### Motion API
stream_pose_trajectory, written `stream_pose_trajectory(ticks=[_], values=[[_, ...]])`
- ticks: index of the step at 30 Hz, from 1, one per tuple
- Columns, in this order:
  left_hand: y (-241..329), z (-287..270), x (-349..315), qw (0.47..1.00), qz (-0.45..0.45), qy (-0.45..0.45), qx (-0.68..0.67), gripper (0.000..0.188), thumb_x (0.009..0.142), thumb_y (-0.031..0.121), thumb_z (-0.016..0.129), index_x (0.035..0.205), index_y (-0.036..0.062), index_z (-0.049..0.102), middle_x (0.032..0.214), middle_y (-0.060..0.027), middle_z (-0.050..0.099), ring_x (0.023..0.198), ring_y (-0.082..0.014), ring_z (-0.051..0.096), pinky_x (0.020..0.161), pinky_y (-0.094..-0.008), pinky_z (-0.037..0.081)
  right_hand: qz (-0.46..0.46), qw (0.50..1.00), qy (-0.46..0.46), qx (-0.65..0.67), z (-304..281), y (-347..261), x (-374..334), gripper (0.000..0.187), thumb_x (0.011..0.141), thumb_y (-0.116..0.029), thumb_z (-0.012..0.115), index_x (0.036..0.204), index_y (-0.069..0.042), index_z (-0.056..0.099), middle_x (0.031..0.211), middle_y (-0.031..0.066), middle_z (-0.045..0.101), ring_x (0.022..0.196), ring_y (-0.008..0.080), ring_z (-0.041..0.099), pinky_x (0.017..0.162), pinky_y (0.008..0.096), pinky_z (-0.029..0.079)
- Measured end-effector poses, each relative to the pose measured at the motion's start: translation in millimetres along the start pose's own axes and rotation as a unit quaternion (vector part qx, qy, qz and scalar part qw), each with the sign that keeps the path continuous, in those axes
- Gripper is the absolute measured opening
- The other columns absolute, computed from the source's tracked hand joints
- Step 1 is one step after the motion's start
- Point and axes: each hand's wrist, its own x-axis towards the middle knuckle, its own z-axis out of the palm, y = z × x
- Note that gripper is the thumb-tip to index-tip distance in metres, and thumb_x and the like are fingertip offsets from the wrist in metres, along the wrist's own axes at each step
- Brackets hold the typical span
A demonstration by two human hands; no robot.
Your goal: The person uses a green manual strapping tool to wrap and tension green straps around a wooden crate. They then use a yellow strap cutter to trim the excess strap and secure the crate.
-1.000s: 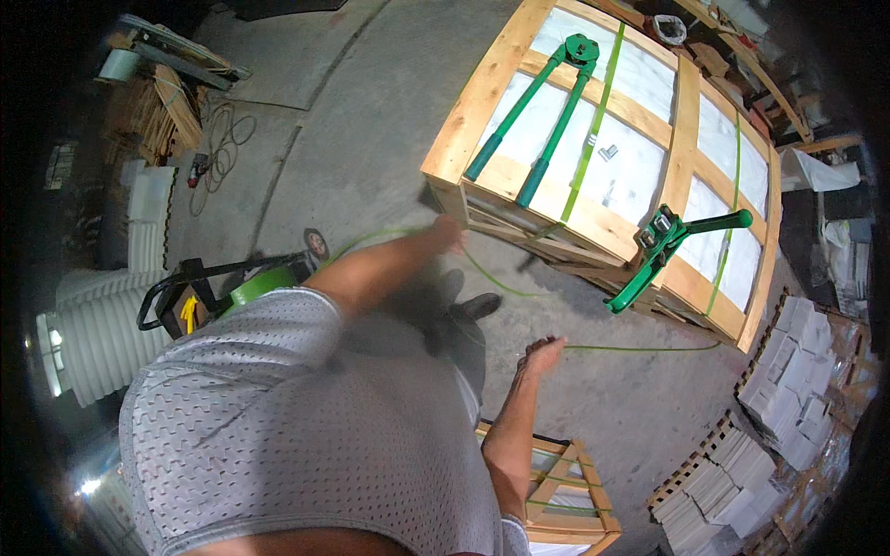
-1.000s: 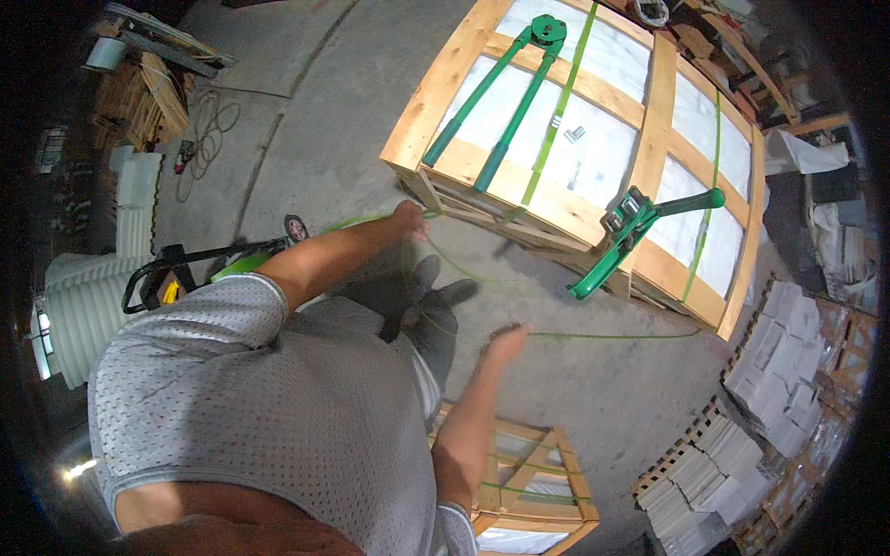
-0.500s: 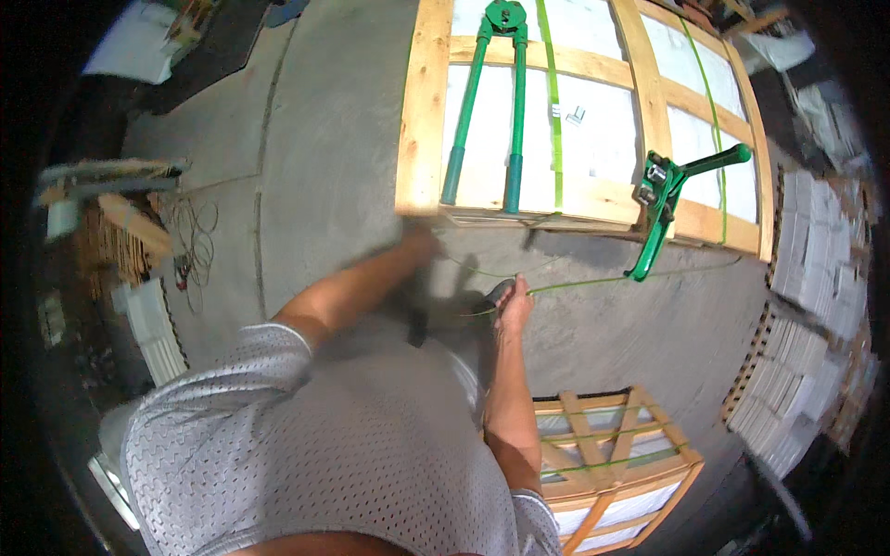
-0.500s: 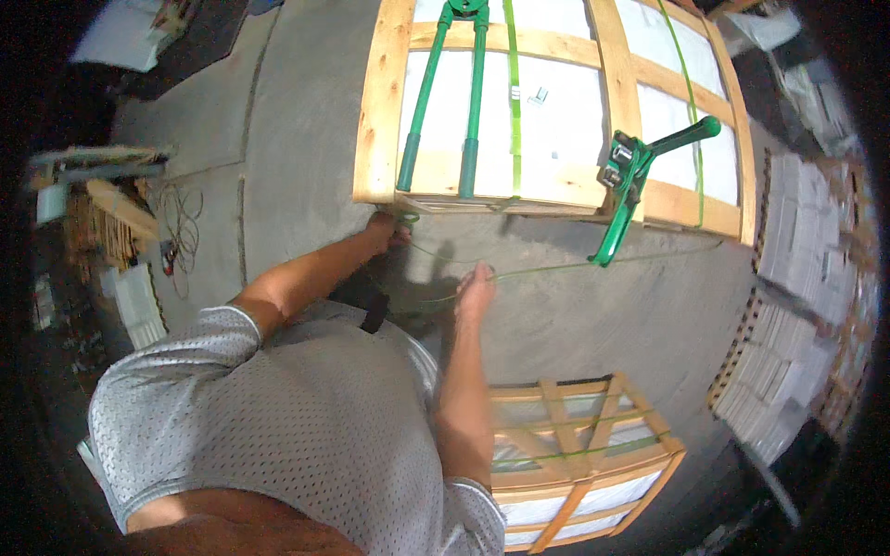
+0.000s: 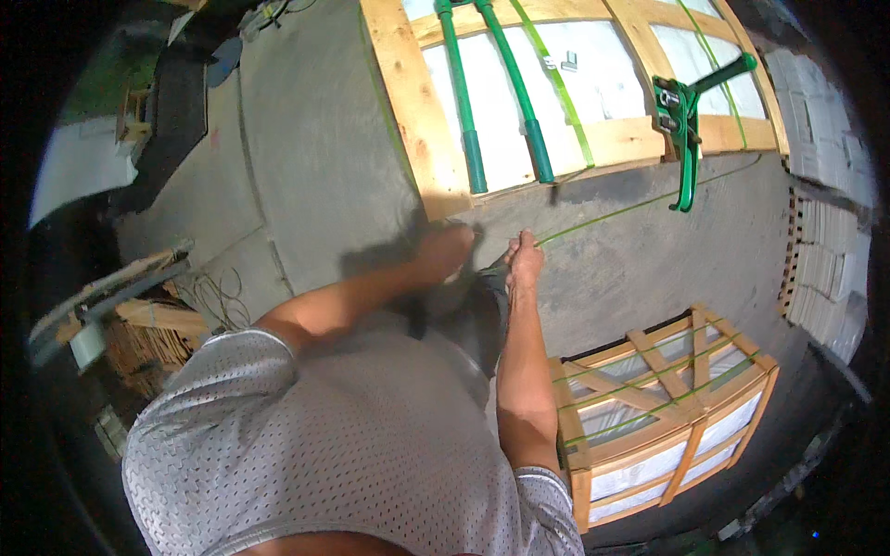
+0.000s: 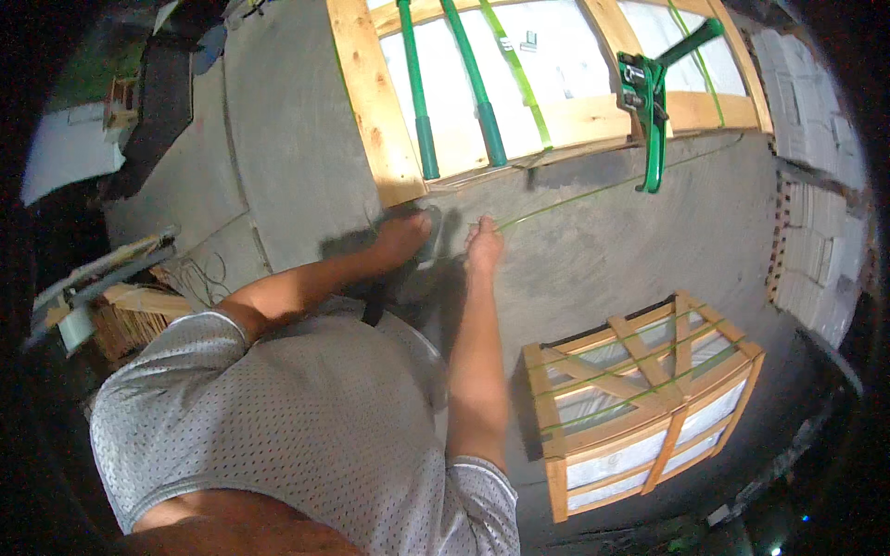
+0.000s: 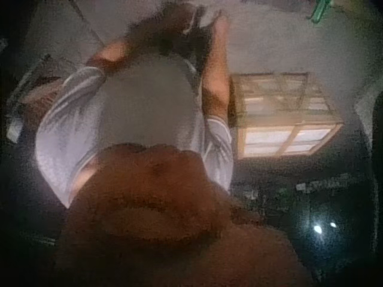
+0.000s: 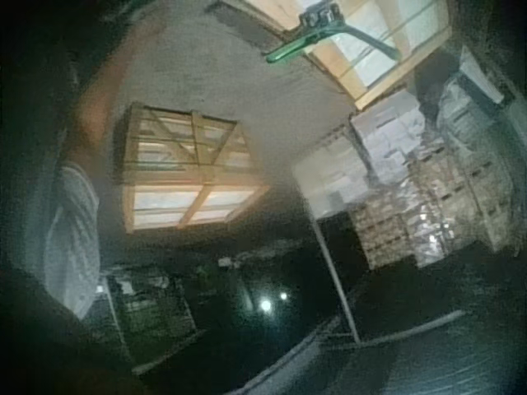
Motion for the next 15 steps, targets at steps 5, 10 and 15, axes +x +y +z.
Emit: stream_pose_trajectory(ticks=[5,10,15], values=[[22.5,-24.3,9.5,0.950,0.199,0.228,0.073,0.017,0.083,0.011,0.051,0.096,0.0055,0.060,0.093,-0.0166,0.063,0.098,-0.0322,0.061,0.084,-0.0462,0.048,0.016,0.998,-0.025,0.050,18.1,34.5,2.7,0.022,0.093,-0.025,0.056,0.079,-0.010,0.051,0.060,-0.0013,0.047,0.044,0.0074,0.038,0.038,0.0229,0.030],[19.1,-16.6,32.3,0.960,0.167,-0.081,0.208,0.019,0.083,0.015,0.054,0.096,0.0066,0.064,0.103,-0.0185,0.063,0.101,-0.0360,0.059,0.086,-0.0432,0.048,-0.034,0.999,-0.006,0.001,13.3,46.5,2.0,0.030,0.091,-0.031,0.059,0.073,-0.007,0.055,0.060,-0.0013,0.048,0.045,0.0090,0.041,0.041,0.0257,0.031],[16.1,-21.2,39.2,0.980,0.188,-0.018,-0.064,0.016,0.087,0.018,0.052,0.090,0.0050,0.061,0.095,-0.0185,0.061,0.094,-0.0388,0.058,0.079,-0.0453,0.048,-0.018,0.999,-0.015,-0.043,2.2,58.4,15.7,0.024,0.089,-0.028,0.061,0.077,-0.008,0.055,0.061,0.0013,0.051,0.045,0.0133,0.043,0.042,0.0295,0.034]])
